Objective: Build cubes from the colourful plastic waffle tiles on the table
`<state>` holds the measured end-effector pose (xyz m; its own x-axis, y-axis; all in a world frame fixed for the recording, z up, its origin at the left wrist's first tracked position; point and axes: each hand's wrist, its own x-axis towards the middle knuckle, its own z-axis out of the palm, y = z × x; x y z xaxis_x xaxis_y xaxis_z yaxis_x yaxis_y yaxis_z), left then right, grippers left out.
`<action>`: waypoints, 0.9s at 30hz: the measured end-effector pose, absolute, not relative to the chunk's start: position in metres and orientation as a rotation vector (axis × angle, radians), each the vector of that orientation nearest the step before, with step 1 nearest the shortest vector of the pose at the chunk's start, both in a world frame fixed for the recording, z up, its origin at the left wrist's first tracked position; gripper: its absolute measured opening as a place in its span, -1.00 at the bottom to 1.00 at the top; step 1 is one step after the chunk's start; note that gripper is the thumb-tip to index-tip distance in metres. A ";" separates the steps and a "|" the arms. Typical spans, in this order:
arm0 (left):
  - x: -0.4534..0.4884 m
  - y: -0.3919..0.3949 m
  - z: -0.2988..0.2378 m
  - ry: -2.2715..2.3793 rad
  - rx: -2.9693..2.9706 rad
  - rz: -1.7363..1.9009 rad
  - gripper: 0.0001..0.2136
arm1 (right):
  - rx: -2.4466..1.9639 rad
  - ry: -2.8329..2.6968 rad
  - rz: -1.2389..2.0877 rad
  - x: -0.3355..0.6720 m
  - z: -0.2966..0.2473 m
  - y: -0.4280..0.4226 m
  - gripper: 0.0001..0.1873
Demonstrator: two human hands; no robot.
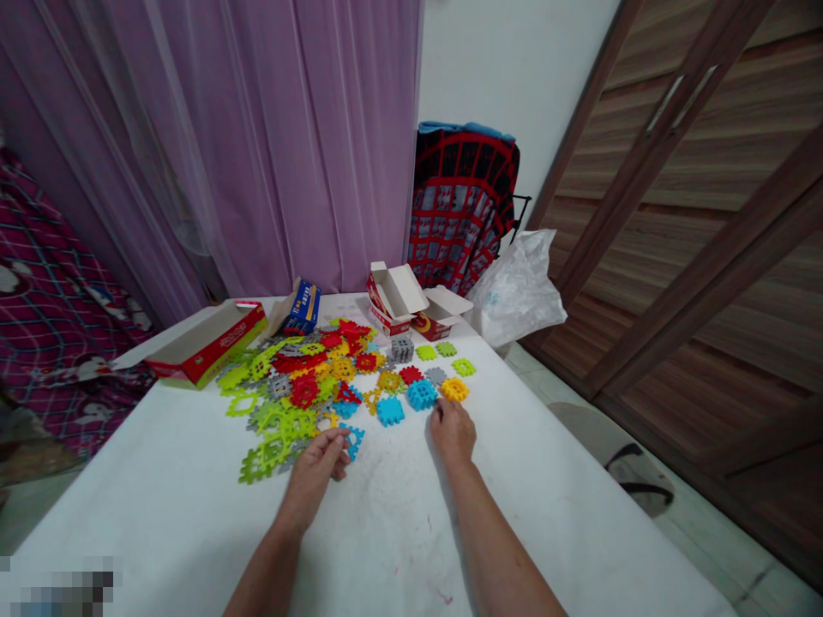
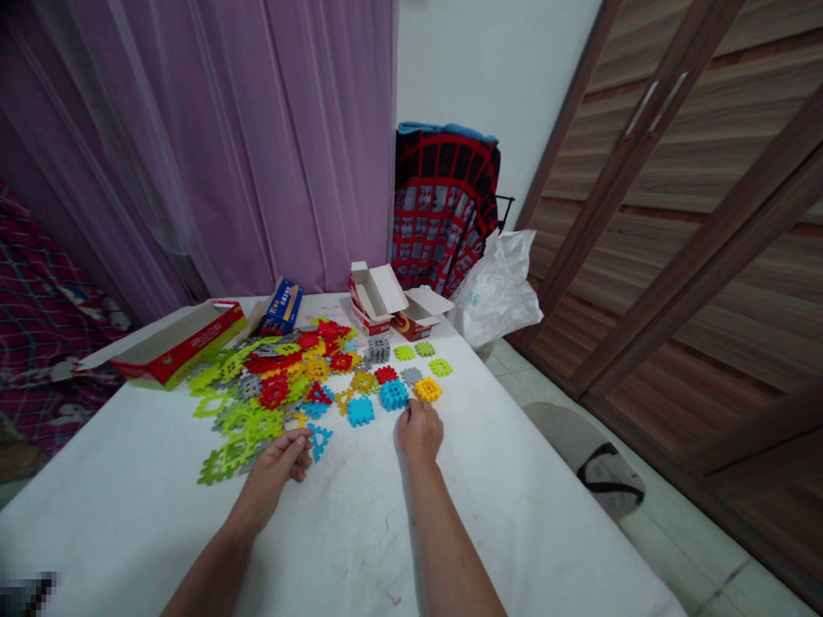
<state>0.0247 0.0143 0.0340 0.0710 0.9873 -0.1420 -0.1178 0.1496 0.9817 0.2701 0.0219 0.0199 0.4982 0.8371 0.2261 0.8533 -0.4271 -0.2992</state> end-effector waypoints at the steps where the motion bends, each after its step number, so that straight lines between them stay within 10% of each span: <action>1: 0.025 0.014 0.034 1.139 1.041 1.114 -0.56 | -2.373 -1.405 -0.060 0.270 0.020 0.022 -0.69; 27: 0.025 0.016 0.032 1.128 1.002 1.110 -0.57 | -2.053 -1.153 0.114 0.280 0.006 0.021 -0.64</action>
<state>0.0246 0.0158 0.0323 0.0739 0.9838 -0.1632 -0.1477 0.1726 0.9738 0.2804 0.0212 0.0062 0.5876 0.7616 0.2733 0.6931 -0.2994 -0.6557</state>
